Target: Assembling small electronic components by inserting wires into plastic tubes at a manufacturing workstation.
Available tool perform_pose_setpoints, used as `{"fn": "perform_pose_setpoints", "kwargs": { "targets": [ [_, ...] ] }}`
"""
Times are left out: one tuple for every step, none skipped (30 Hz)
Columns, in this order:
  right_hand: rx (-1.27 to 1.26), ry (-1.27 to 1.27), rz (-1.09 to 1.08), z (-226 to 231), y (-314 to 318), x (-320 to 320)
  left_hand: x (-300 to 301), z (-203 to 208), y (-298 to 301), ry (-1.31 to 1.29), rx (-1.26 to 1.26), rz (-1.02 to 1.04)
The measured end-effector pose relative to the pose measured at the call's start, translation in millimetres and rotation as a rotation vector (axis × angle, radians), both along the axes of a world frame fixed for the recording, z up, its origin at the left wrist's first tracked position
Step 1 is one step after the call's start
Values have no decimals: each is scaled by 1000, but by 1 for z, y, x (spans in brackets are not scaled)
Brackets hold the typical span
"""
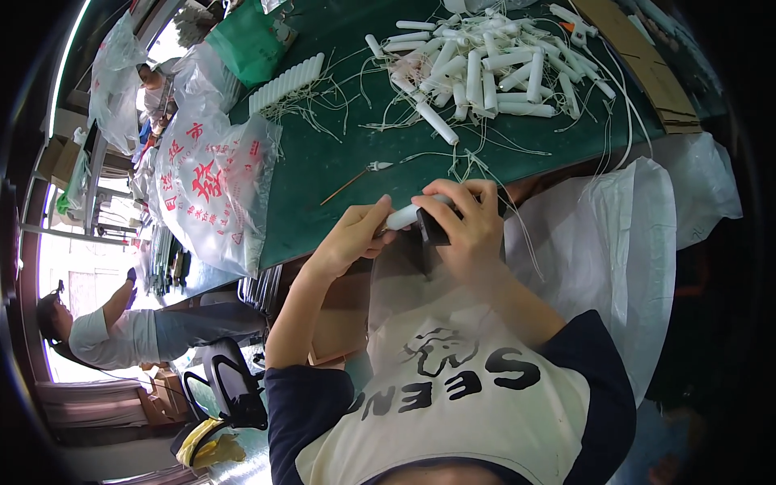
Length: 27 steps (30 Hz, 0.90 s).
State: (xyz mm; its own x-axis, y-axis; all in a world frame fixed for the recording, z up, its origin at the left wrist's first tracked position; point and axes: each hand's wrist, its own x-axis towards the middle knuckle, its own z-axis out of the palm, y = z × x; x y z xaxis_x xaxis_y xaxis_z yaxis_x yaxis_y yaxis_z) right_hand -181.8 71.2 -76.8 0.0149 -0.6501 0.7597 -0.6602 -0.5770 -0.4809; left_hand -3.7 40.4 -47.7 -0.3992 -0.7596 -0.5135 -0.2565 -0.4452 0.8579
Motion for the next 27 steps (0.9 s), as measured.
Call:
{"fn": "perform_pose_setpoints", "kwargs": {
  "targets": [
    [4,7,-15,3,-1,-3,4,0,-2,0,20,30],
    [4,7,-20,2,-3,-4,6,0,-3,1,40,60],
    [-10,-3,-41,2,-5,-4,4,1,-2,11,29,107],
    [-24,-12,-61,2,-6,-3,-1,4,-3,11,30,102],
    [-24,-12,-66,2,-7,-1,-8,7,-4,14,59,155],
    [-30,-1,-33,3,-6,3,-13,8,-5,17,87,209],
    [-37,11,-1,4,-6,5,-16,8,-6,17,87,205],
    [-38,11,-5,4,-6,4,-20,6,-9,16,80,163],
    [-43,33,-15,4,-7,5,-19,5,-12,12,72,129],
    [-48,56,-26,3,-9,5,-17,4,-15,10,70,130],
    [-60,65,-46,4,-11,2,-14,2,-18,28,84,85],
    [-62,64,-43,5,-11,0,-12,-1,-20,48,98,41],
    [-52,76,-65,6,-12,-2,-9,-3,-21,47,96,44],
    [-43,88,-87,8,-13,-3,-7,-6,-23,81,123,37],
    [-53,90,-115,13,-15,-6,-7,-6,-25,116,150,25],
    [-55,90,-119,12,-17,-8,-9,-5,-25,115,148,21],
    [-25,19,-136,11,-20,-12,-14,-3,-22,131,-20,62],
    [4,-54,-145,11,-22,-11,-15,-1,-19,145,-189,110],
    [2,-57,-142,10,-24,-9,-13,2,-18,214,-207,94],
    [106,-144,-76,10,-23,-7,-13,0,-20,211,-209,95],
    [212,-228,-14,10,-22,-6,-18,-3,-22,164,-402,39],
    [317,-312,49,11,-23,-5,-22,-5,-24,115,-594,-18],
    [310,-353,79,11,-26,-2,-25,-3,-27,112,-583,10],
    [310,-356,79,11,-29,-2,-25,-5,-31,110,-582,8],
    [356,-364,96,14,-30,-2,-24,-8,-36,149,-546,29],
    [402,-372,114,16,-32,-2,-23,-10,-41,189,-510,50],
    [403,-374,121,19,-35,-2,-20,-4,-43,183,-510,56]
  ]
}}
